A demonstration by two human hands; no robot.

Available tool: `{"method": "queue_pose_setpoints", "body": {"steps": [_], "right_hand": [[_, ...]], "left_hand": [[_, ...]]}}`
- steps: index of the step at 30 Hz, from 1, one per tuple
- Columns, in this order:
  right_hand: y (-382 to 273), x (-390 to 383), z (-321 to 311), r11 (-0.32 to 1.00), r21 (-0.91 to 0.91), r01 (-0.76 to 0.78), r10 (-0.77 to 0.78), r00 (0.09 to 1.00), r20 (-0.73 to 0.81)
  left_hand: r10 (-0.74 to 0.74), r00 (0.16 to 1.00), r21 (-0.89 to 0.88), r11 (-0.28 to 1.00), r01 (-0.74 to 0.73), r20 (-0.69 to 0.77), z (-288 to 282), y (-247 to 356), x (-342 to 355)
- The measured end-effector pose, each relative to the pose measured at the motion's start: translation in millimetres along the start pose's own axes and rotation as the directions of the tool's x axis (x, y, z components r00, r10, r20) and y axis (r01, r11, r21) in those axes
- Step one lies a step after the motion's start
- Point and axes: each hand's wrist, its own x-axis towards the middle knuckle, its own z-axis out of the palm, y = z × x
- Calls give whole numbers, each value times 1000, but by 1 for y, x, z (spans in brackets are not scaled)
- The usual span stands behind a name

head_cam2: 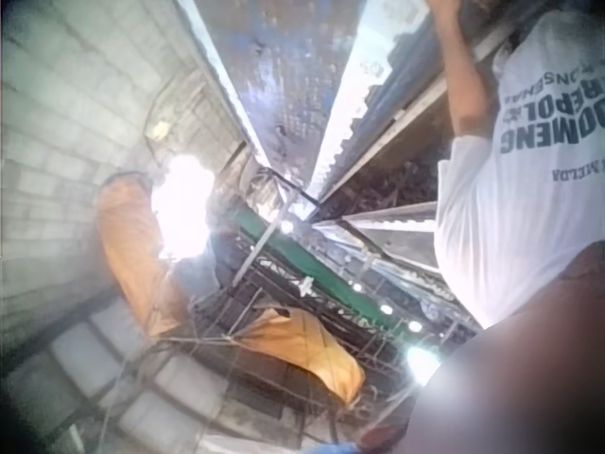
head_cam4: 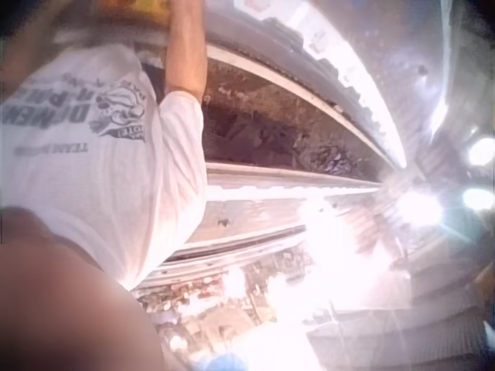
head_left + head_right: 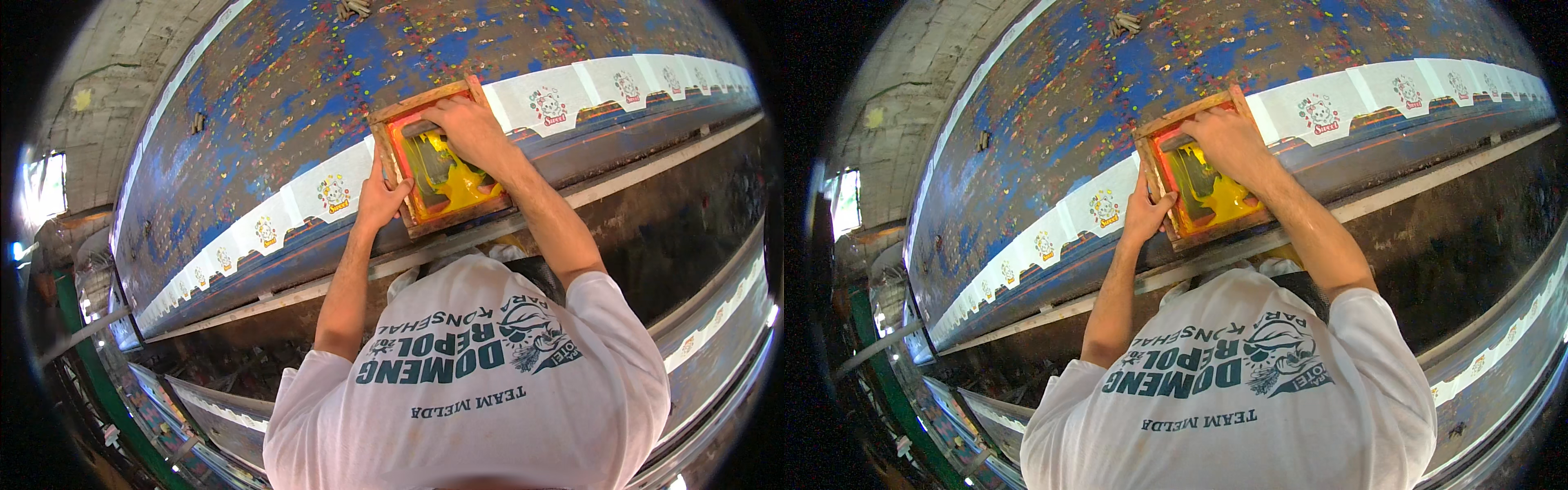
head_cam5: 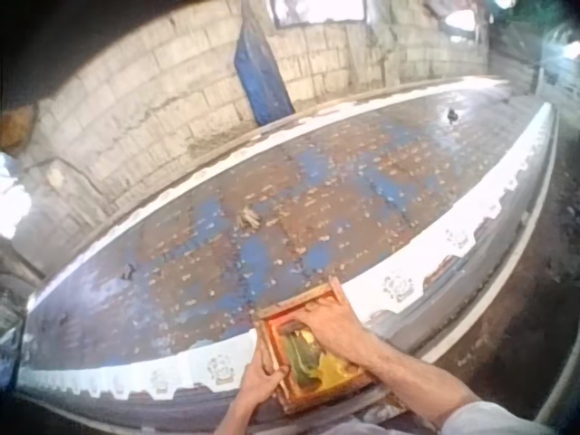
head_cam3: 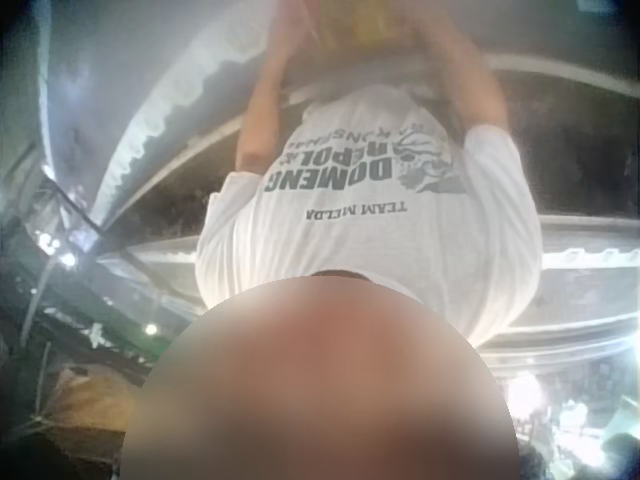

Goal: The person holds a wooden screen printing frame over a long conveyor belt and uses a squeegee to push green ink across the mesh. The person repeatedly wipes the squeegee and repositions the frame while moving along the belt, depositing ink onto the moving surface below.

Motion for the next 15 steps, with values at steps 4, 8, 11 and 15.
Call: {"method": "queue_pose_setpoints", "body": {"steps": [4, 8, 11, 15], "right_hand": [[-18, -50, -5, 999, 34, -4, 3, 999, 35], [-35, -85, -16, 995, 102, -7, 0, 997, 76], [-33, -75, -29, 979, 193, -58, 23, 984, 174], [-18, -16, -34, 979, 178, -96, 54, 973, 226]], "left_hand": [[-25, 1000, 34, 999, 25, 7, 1, -2, -1], [14, 1000, 65, 998, -14, -4, 2, -7, 1], [17, 1000, 66, 998, -18, 11, 1, -14, 2], [97, 995, 206, 974, -91, -17, 1, -19, 7]]}}
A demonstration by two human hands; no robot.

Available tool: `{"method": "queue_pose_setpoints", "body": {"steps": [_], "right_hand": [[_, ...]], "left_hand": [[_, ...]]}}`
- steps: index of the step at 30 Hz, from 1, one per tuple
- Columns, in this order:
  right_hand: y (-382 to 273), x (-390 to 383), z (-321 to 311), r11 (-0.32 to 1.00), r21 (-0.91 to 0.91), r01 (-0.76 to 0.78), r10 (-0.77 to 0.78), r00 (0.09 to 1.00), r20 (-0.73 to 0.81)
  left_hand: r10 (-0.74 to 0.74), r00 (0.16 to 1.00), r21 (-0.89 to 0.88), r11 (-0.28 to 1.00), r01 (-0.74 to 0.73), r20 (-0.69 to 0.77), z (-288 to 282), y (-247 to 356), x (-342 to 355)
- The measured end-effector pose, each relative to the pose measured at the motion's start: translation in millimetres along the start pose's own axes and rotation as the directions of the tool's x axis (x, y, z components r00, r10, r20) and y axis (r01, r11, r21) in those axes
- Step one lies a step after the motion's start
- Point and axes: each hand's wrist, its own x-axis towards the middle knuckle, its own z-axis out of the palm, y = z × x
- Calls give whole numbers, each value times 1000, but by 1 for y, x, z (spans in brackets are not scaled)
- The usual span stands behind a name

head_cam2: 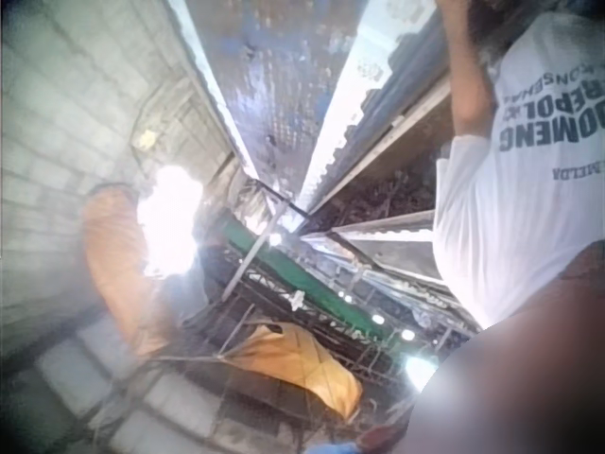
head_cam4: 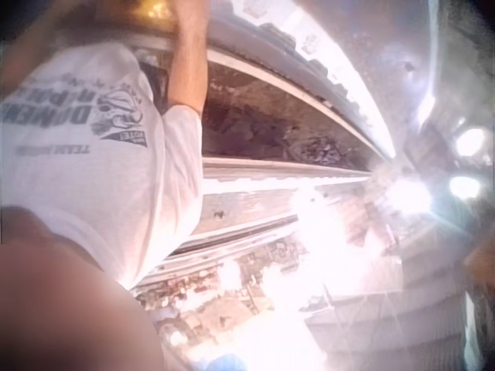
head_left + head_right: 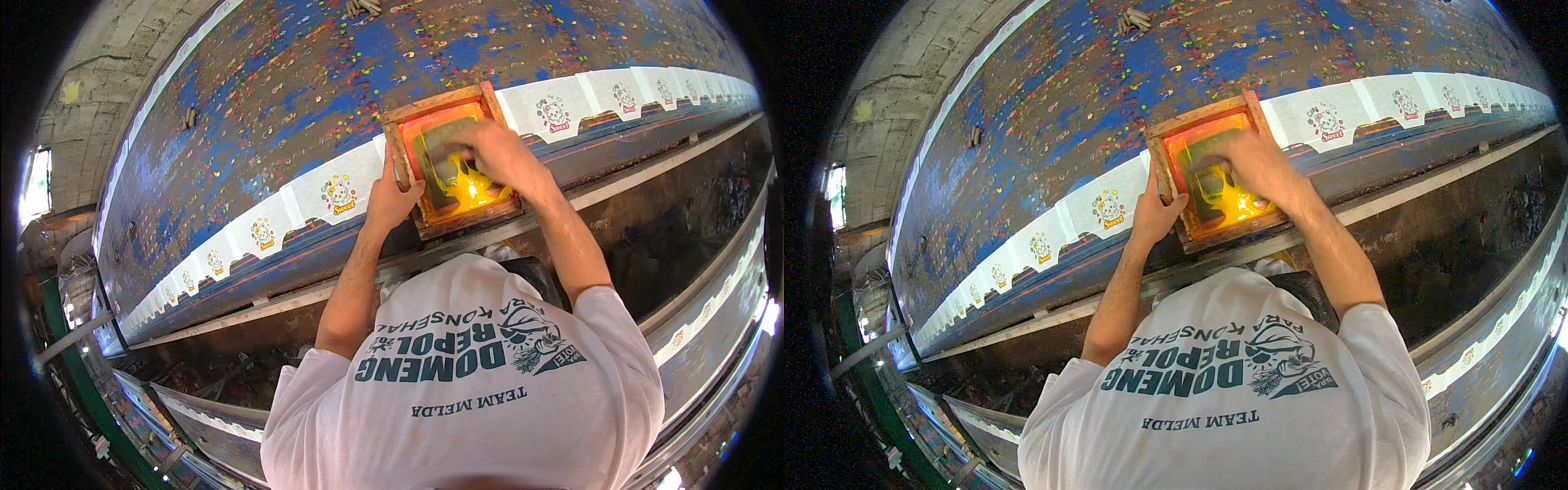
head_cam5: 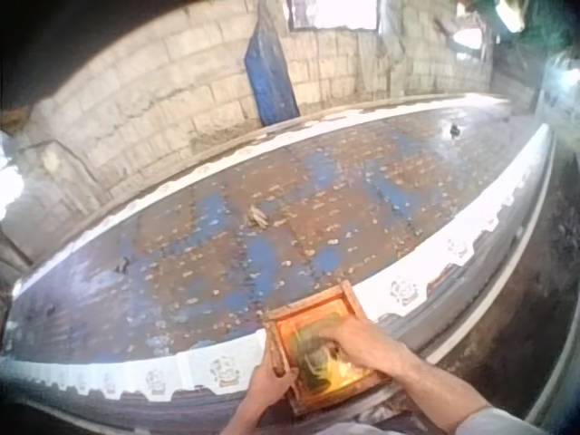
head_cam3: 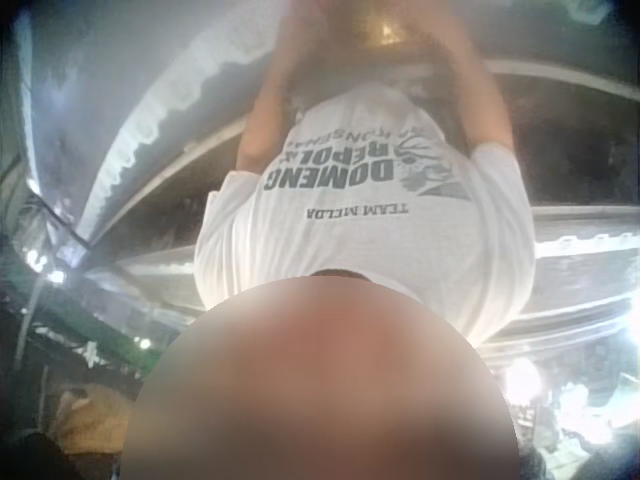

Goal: The person holds a wooden screen printing frame over a long conveyor belt and uses a squeegee to push green ink across the mesh. The person repeatedly wipes the squeegee and repositions the frame while moving along the belt, depositing ink onto the moving surface below.

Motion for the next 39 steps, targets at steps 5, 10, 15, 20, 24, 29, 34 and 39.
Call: {"method": "queue_pose_setpoints", "body": {"steps": [5, 10, 15, 20, 24, 29, 34, 39], "right_hand": [[6, 42, 2, 993, -108, -55, 47, 996, -76], [-9, -13, 16, 997, 11, -76, 76, 996, -36], [-34, -73, 29, 986, -132, -99, 94, 994, -49], [-30, -83, 32, 990, -139, -13, -2, 994, -105], [-10, -93, 22, 987, -158, -7, -10, 994, -107], [46, -114, -26, 986, -166, -30, 5, 989, -151], [115, -141, -73, 970, -240, -31, -20, 978, -208], [161, -160, -90, 977, -214, -11, -36, 976, -215]], "left_hand": [[-20, 999, -25, 999, 21, 31, 0, -2, 1], [31, 999, -16, 999, -31, 13, 5, -8, 1], [17, 1000, 23, 1000, -17, 18, 5, -4, 2], [-65, 996, 13, 998, 65, 54, -7, 17, -3], [-39, 999, -80, 996, 41, 18, 1, 39, -2], [-6, 1000, -87, 996, 5, -12, 56, 93, 30], [-44, 999, -69, 997, 45, 11, 120, 151, 62], [-126, 991, -114, 985, 131, 54, 152, 182, 74]]}}
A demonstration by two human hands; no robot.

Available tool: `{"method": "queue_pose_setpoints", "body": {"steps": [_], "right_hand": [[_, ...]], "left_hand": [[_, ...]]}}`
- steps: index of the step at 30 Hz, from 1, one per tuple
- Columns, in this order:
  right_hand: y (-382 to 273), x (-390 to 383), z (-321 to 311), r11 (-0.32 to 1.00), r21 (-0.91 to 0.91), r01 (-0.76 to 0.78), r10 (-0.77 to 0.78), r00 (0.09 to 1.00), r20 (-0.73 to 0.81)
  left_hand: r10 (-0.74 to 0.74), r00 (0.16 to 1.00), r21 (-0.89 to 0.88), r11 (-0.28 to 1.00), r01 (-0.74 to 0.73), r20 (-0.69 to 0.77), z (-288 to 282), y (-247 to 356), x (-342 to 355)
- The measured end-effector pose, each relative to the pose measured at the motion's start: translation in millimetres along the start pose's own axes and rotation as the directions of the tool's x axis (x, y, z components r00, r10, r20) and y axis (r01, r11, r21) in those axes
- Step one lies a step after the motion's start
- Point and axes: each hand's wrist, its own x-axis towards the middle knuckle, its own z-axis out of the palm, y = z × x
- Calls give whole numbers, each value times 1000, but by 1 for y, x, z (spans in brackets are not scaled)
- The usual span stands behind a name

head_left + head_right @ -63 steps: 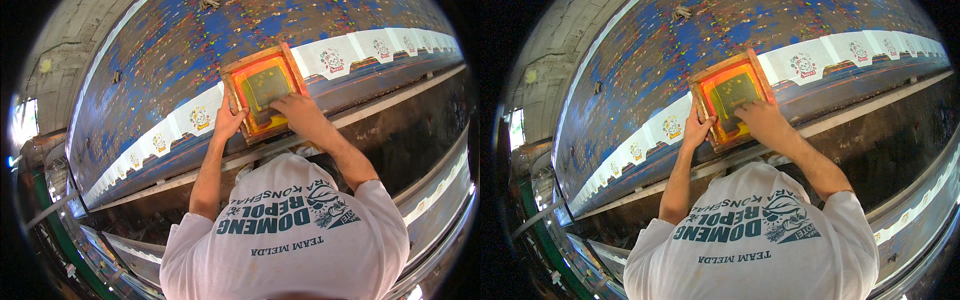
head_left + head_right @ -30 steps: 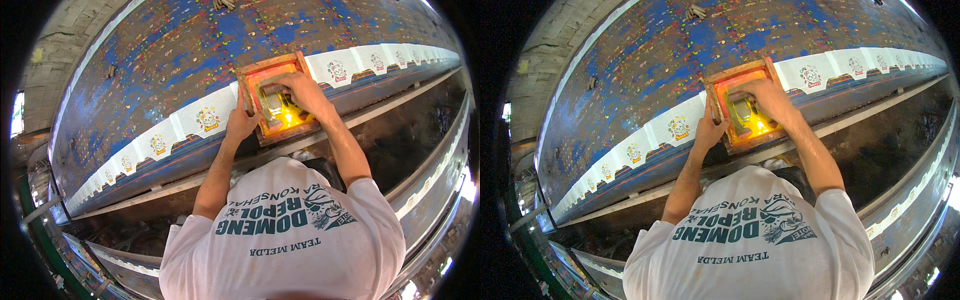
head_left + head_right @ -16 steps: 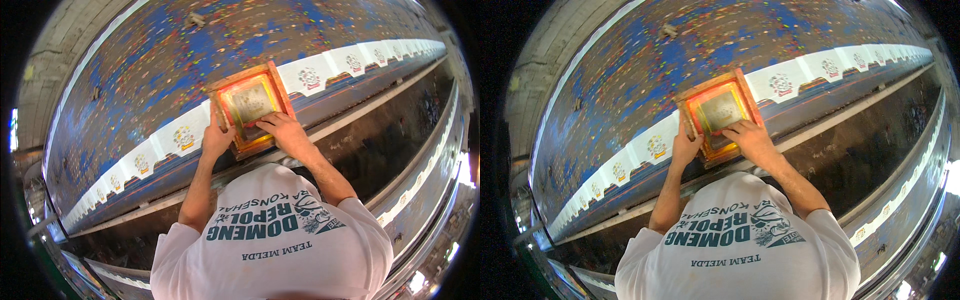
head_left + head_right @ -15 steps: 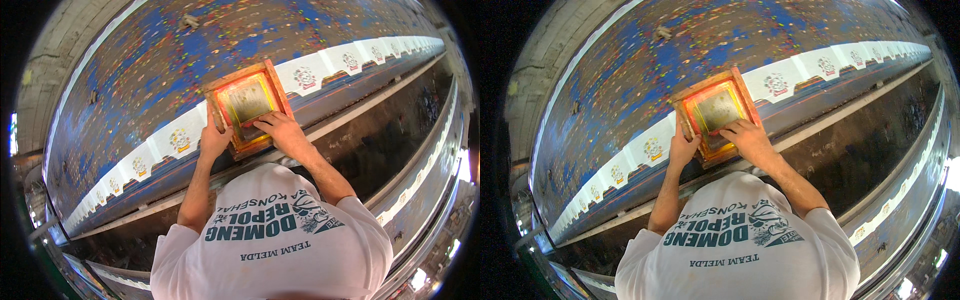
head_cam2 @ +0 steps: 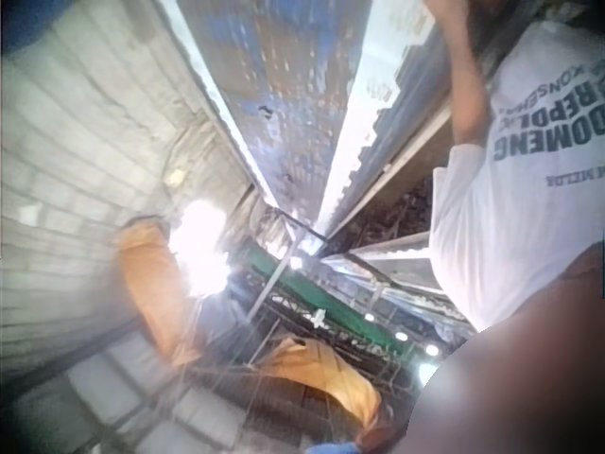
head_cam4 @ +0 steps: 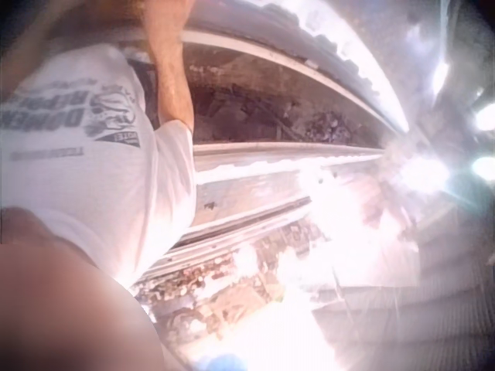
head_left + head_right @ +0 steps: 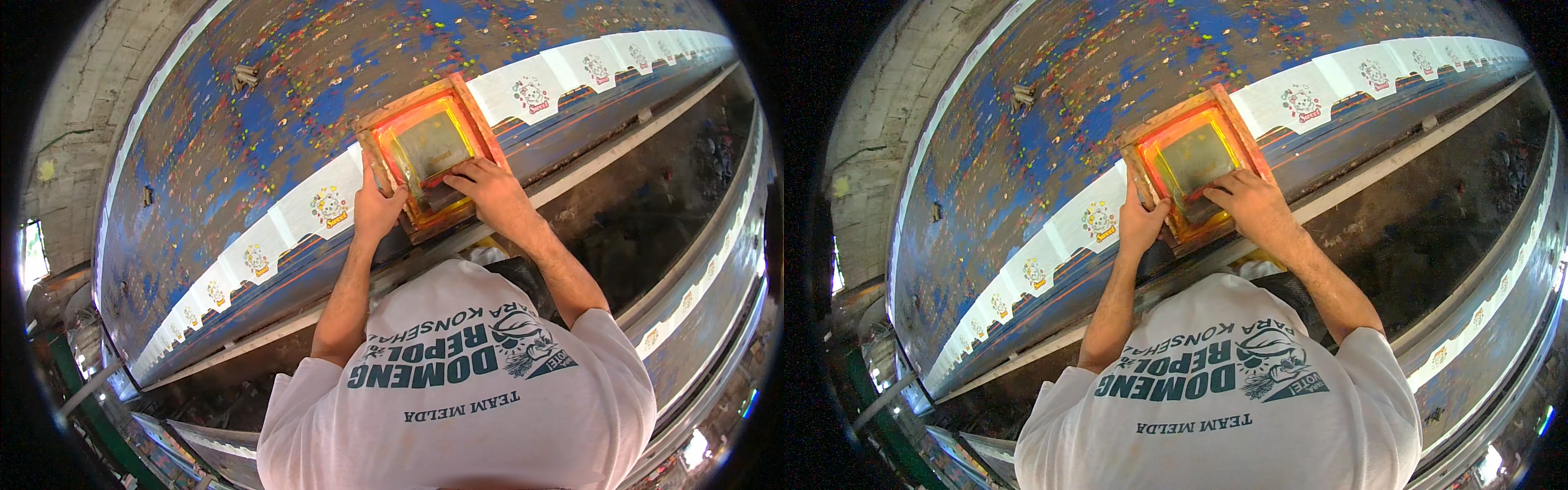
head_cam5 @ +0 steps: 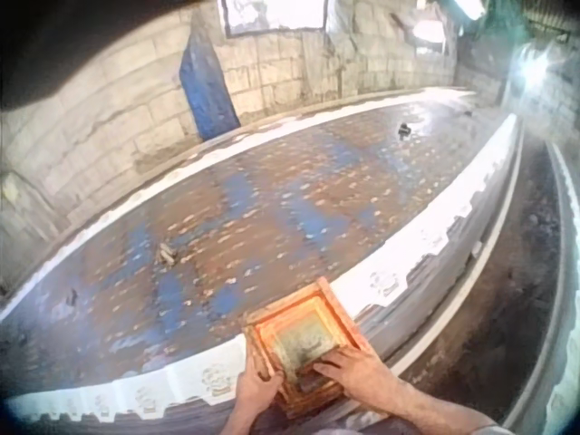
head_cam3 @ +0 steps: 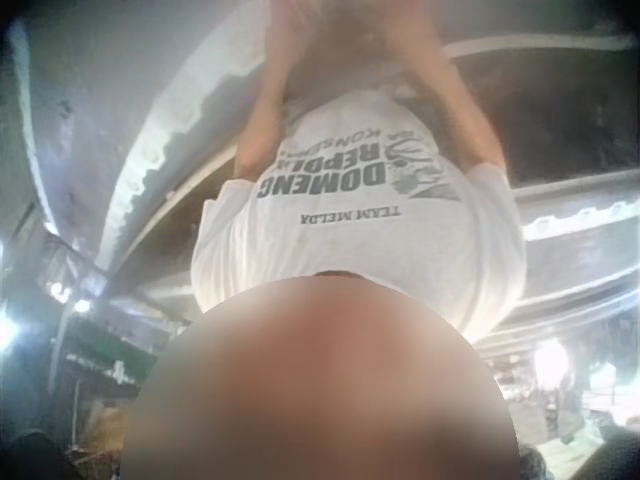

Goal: The person holds a wooden screen printing frame over a long conveyor belt and uses a squeegee to push green ink across the mesh. The person repeatedly wipes the squeegee and repositions the frame while moving along the belt, depositing ink onto the moving surface below.

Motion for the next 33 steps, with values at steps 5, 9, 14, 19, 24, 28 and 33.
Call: {"method": "queue_pose_setpoints", "body": {"steps": [5, 9, 14, 19, 24, 28, 33], "right_hand": [[14, -2, 0, 993, 117, 15, -27, 995, 94], [18, 2, 2, 995, 82, 59, -70, 988, 141], [21, 6, -1, 991, 91, 101, -117, 972, 202], [23, 13, -1, 989, 107, 106, -129, 962, 242], [42, 40, 2, 975, 202, 93, -149, 948, 282], [58, 98, 13, 979, 159, 131, -147, 985, 94], [51, 120, 20, 996, 85, 23, -33, 992, 122]], "left_hand": [[19, 1000, -69, 997, -20, -19, 4, 1, 0], [39, 999, -107, 993, -42, -29, 2, -2, -1], [16, 999, -131, 991, -22, -45, 1, -1, -3], [11, 999, -121, 992, -17, -45, 2, 0, -4], [16, 999, -81, 997, -20, -46, 2, -2, -3], [36, 998, -66, 997, -39, -45, 3, -2, -4], [4, 1000, -10, 1000, -4, -18, 1, 3, -4]]}}
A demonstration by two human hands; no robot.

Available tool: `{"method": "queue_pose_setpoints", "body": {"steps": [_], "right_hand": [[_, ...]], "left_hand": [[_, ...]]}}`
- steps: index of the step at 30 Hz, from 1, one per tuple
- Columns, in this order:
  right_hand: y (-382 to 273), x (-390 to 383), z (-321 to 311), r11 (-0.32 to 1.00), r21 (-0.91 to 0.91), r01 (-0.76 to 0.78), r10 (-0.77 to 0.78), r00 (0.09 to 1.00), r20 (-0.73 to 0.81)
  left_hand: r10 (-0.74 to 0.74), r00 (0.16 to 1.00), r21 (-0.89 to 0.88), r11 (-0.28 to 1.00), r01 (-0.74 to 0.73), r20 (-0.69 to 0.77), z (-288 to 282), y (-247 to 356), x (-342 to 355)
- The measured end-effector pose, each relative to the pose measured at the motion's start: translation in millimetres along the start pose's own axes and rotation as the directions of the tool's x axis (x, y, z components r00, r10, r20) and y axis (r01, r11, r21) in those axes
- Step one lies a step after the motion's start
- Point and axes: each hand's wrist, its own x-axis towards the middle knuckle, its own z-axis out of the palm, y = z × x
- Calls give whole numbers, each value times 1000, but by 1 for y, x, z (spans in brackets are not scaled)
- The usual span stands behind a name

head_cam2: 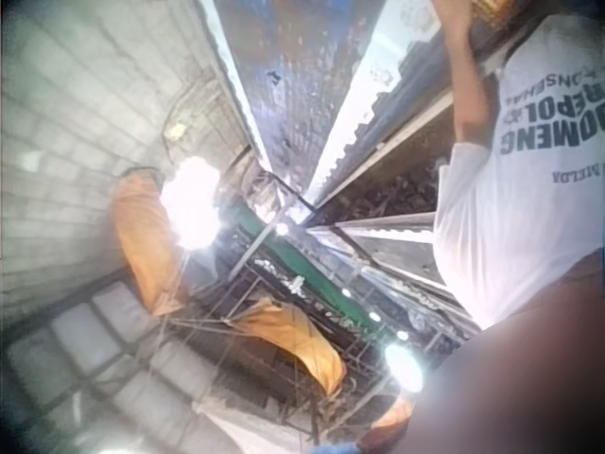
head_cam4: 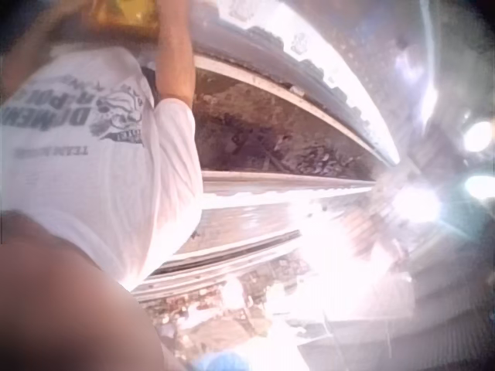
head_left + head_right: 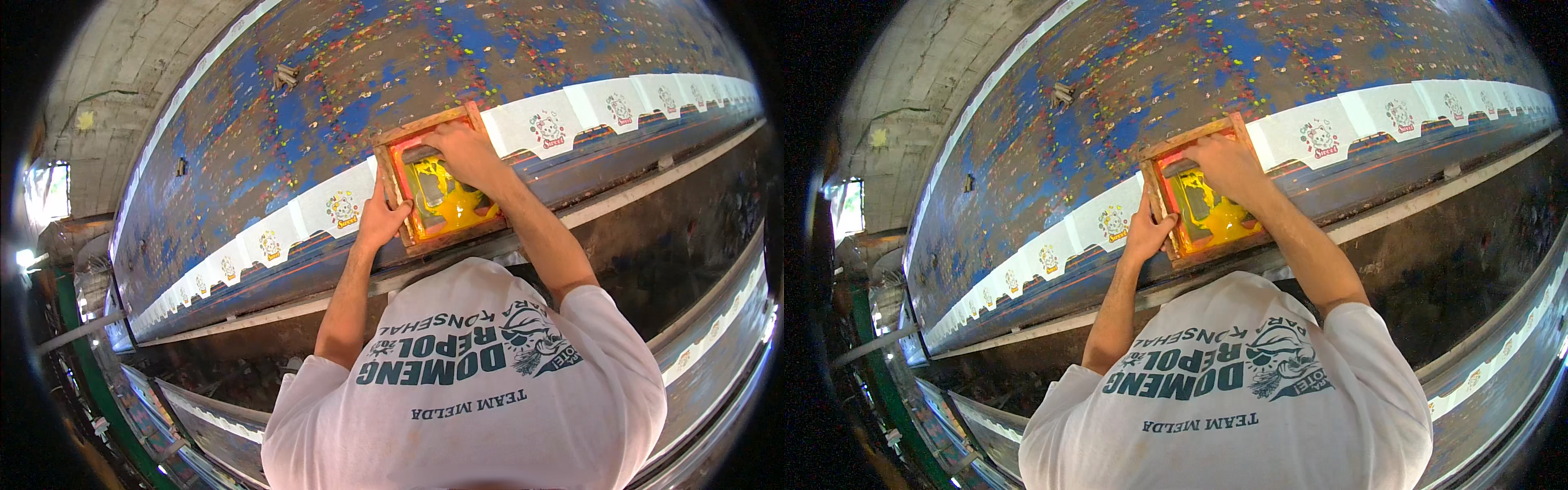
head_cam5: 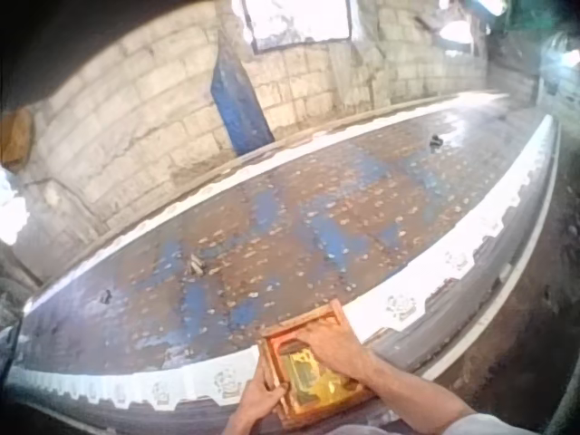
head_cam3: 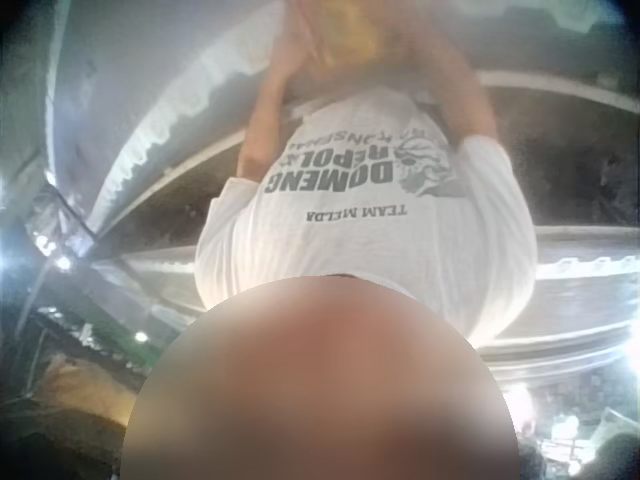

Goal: The person holds a wooden screen printing frame over a long conveyor belt and uses a squeegee to push green ink across the mesh. The person repeatedly wipes the squeegee and repositions the frame while moving along the belt, depositing ink onto the moving surface below.

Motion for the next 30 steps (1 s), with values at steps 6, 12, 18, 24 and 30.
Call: {"method": "queue_pose_setpoints", "body": {"steps": [6, 12, 18, 24, 30], "right_hand": [[-28, -83, 0, 995, 96, -38, 35, 999, 30], [-28, -71, -29, 989, 143, -29, -4, 976, 219], [-7, 1, -33, 996, 67, -63, 61, 997, 38], [-13, -28, -23, 981, 130, -146, 135, 987, 85], [-51, -102, -14, 985, 62, -162, 158, 985, 76]], "left_hand": [[-29, 998, 31, 999, 27, 64, -8, 9, -2], [-64, 994, 123, 991, 52, 90, -11, 10, 0], [18, 997, 192, 981, -32, 73, -10, -1, 3], [56, 997, 193, 979, -66, 57, -3, -11, 6], [69, 998, 213, 975, -71, 13, 3, -15, 10]]}}
